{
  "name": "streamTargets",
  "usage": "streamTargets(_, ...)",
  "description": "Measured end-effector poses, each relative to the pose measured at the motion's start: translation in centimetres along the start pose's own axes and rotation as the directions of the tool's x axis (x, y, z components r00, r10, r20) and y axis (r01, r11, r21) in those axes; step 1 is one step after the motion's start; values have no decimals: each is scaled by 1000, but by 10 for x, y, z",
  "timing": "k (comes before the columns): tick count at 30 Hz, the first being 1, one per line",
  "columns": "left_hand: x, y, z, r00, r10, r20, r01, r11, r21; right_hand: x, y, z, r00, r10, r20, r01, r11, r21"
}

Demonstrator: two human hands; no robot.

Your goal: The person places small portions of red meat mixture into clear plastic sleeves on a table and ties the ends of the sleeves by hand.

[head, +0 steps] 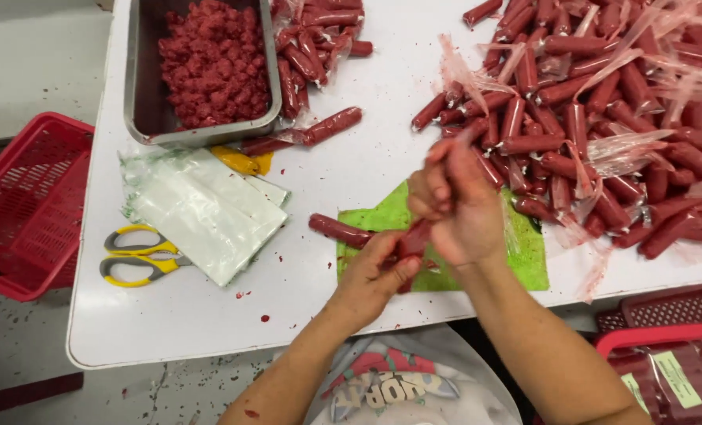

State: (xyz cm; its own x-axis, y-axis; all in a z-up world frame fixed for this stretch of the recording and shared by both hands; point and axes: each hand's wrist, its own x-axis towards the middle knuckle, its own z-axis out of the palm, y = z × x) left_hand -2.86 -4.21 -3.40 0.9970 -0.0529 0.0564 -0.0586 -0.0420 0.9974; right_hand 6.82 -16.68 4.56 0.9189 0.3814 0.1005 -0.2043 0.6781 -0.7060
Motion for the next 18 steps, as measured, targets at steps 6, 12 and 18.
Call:
streamTargets(6,6,33,-4,955,-261,141,293,754,-588,-11,-19,-25,1000,-12,8,11,1000,29)
streamTargets(12,35,0,-9,979,128,161,-129,992,-4,-12,-5,-5,999,34,-8,-34,999,10)
streamTargets(18,35,-29,39,959,251,131,-260,964,57,-10,-23,-33,997,55,-48,-49,992,116)
